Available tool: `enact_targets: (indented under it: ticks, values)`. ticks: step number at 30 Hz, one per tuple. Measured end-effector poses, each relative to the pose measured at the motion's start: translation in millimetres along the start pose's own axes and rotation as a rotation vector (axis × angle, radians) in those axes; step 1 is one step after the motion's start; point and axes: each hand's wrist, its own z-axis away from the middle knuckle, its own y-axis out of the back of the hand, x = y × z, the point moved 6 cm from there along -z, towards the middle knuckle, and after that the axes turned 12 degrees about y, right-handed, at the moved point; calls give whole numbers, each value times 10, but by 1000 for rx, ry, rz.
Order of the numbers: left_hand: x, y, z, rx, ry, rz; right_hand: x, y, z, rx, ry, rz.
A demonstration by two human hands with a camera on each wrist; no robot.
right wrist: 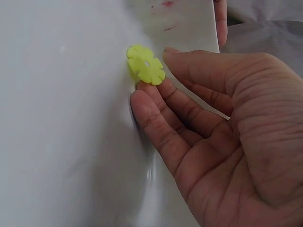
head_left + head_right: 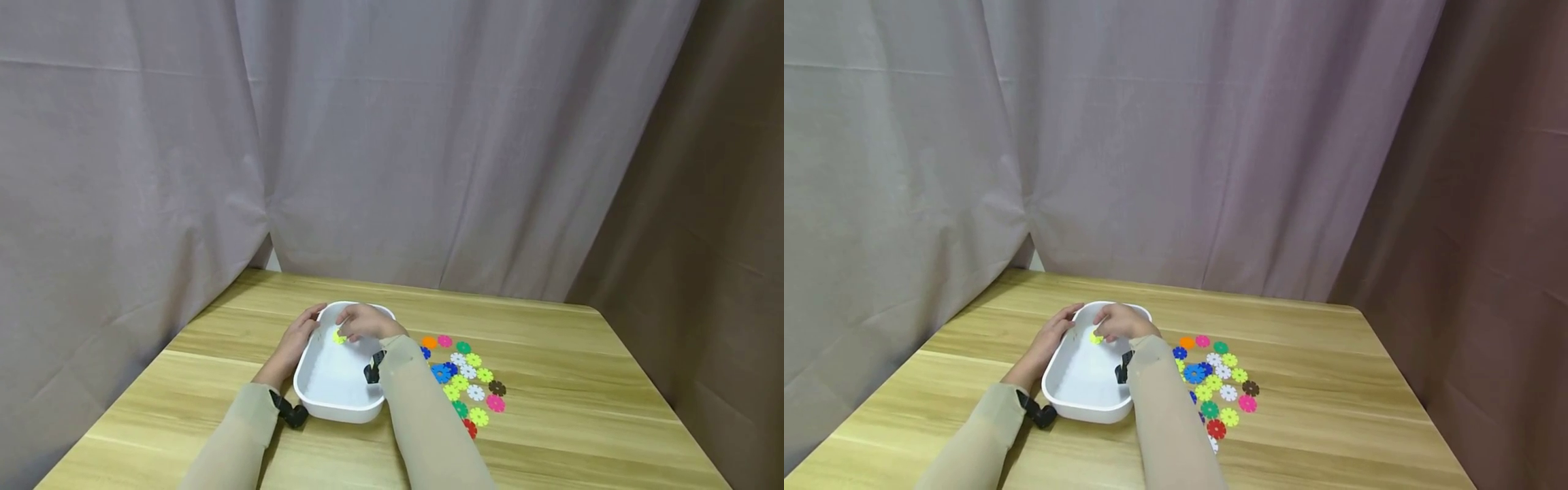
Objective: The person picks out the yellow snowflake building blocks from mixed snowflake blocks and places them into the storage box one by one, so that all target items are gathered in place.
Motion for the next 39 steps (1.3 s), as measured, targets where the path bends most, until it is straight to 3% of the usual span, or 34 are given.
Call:
enact_targets:
  ticks: [8,16,23,27,33,39]
  values:
    - [10,28,46,7,16,-25,-2,-10,-25,3,-6,31]
    - [-8,63,66,11,-1,7,-27,-4,-80,23,27,95]
    - [-22,42,74,24,15,-8,-16,9,-79,54,86,-48]
    - [-50,-34,54,11,11,-20,-45,81,51,67,113,-45]
    - [-14,-88,36,31,-24,-52,-295,281,299,118,187,26]
    - [41,-61,51,58,-46,-91,-720,379,458,135,292,97]
